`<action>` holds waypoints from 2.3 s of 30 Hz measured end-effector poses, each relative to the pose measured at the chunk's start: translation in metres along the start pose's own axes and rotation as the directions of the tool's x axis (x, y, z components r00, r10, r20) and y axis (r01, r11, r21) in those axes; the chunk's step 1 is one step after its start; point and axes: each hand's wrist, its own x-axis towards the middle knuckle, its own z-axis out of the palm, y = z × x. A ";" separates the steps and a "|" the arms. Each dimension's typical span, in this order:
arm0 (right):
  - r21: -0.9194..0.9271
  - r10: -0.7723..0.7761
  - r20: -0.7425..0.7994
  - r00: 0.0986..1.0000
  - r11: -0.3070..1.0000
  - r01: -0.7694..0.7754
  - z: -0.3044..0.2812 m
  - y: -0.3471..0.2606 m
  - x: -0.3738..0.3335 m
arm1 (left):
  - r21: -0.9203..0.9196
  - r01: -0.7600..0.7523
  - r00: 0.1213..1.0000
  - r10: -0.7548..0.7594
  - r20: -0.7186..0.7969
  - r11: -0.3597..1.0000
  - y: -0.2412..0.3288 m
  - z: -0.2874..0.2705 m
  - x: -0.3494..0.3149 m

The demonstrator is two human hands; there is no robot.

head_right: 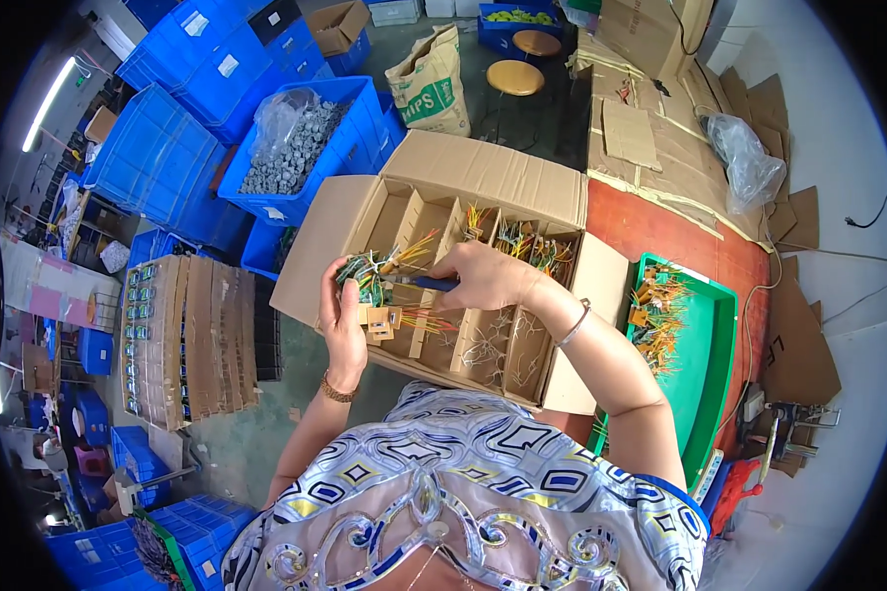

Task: Trimming wires on small electronic components using pliers and sorting them into a cardboard divider box.

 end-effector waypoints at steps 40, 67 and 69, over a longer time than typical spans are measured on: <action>0.935 0.587 -0.354 0.728 0.227 0.272 0.137 0.031 -0.028 | -0.010 0.113 0.807 -0.086 0.585 0.994 -0.030 -0.001 -0.016; 0.850 0.649 -0.505 0.569 0.259 0.459 0.108 0.042 -0.022 | -0.137 0.322 0.709 -0.143 0.690 0.937 -0.040 -0.003 0.011; 0.803 0.659 -0.526 0.537 0.176 0.570 0.107 0.076 -0.027 | -0.413 0.472 0.791 -0.167 0.589 0.779 -0.040 -0.003 0.015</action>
